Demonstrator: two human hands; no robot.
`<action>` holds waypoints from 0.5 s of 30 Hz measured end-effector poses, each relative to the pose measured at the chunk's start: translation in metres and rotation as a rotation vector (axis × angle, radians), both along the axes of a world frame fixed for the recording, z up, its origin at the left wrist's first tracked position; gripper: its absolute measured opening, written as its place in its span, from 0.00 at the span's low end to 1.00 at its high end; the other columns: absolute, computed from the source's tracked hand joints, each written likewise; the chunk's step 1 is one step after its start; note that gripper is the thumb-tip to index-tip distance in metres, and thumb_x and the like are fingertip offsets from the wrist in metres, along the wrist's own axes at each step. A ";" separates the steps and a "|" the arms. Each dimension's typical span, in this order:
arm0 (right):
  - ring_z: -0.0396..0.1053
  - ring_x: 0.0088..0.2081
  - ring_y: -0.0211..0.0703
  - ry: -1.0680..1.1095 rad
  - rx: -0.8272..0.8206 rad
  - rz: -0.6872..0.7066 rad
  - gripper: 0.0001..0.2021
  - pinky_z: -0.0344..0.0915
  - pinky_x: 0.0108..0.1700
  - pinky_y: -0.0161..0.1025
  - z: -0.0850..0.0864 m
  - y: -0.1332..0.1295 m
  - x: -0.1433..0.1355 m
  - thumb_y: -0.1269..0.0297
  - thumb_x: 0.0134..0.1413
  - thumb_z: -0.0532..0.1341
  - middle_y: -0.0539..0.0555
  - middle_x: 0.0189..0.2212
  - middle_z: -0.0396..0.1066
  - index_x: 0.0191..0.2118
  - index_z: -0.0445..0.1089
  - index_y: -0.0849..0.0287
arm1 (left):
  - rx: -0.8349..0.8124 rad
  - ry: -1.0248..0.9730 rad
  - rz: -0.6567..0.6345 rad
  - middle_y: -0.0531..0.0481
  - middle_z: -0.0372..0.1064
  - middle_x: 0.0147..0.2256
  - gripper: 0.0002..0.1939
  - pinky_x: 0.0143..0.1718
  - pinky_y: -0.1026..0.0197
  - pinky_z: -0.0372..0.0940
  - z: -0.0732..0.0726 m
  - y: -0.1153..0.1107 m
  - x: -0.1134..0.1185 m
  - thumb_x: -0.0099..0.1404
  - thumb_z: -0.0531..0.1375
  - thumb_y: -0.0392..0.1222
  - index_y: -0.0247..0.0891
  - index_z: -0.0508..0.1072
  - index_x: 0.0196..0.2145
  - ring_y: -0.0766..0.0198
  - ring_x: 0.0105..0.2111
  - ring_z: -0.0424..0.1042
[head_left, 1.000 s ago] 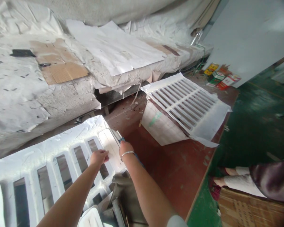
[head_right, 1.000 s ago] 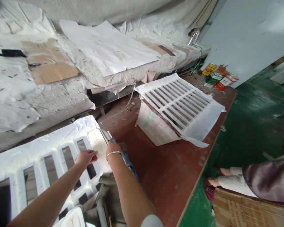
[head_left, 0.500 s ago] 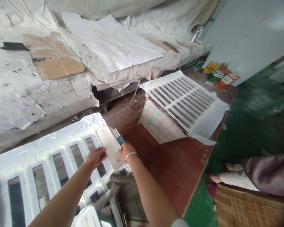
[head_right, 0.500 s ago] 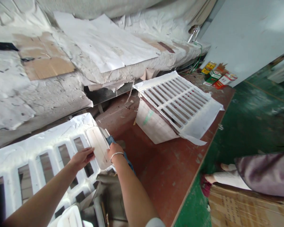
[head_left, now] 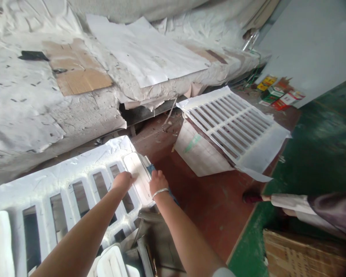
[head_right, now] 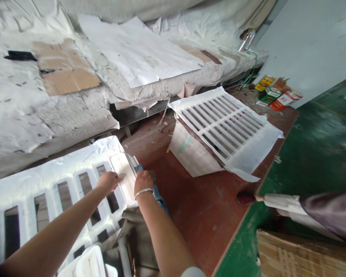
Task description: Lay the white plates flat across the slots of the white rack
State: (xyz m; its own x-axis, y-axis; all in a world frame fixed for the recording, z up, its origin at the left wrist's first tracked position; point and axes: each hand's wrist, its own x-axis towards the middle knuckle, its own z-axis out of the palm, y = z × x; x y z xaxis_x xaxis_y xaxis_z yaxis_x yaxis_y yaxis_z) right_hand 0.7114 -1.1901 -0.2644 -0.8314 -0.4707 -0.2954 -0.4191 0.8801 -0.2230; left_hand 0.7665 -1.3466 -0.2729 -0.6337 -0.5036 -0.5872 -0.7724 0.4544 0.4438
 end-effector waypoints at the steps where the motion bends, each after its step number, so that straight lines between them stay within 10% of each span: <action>1: 0.68 0.43 0.48 0.028 -0.006 0.063 0.12 0.66 0.40 0.42 -0.002 0.002 0.001 0.70 0.62 0.47 0.59 0.44 0.66 0.44 0.66 0.59 | -0.076 0.007 -0.048 0.36 0.72 0.32 0.08 0.44 0.43 0.63 0.005 0.002 0.000 0.56 0.61 0.40 0.31 0.73 0.29 0.42 0.41 0.70; 8: 0.50 0.59 0.48 0.131 -0.175 0.495 0.17 0.46 0.62 0.55 -0.027 0.043 0.009 0.62 0.64 0.47 0.49 0.60 0.56 0.56 0.60 0.51 | -0.590 0.092 -0.683 0.39 0.40 0.65 0.32 0.60 0.42 0.45 -0.006 0.027 0.028 0.67 0.49 0.49 0.28 0.53 0.63 0.50 0.63 0.43; 12: 0.42 0.64 0.52 0.059 -0.150 0.458 0.21 0.43 0.63 0.58 -0.016 0.069 0.018 0.57 0.59 0.55 0.49 0.64 0.49 0.58 0.59 0.48 | -0.587 -0.069 -0.738 0.42 0.23 0.66 0.52 0.59 0.34 0.38 -0.013 0.038 0.034 0.58 0.51 0.67 0.25 0.39 0.65 0.47 0.65 0.31; 15: 0.55 0.57 0.50 -0.051 -0.115 0.365 0.19 0.54 0.58 0.50 0.007 0.093 0.035 0.60 0.55 0.58 0.55 0.57 0.60 0.53 0.63 0.54 | -0.572 -0.110 -0.694 0.42 0.24 0.66 0.52 0.59 0.33 0.38 -0.008 0.043 0.032 0.58 0.54 0.65 0.25 0.40 0.65 0.47 0.65 0.33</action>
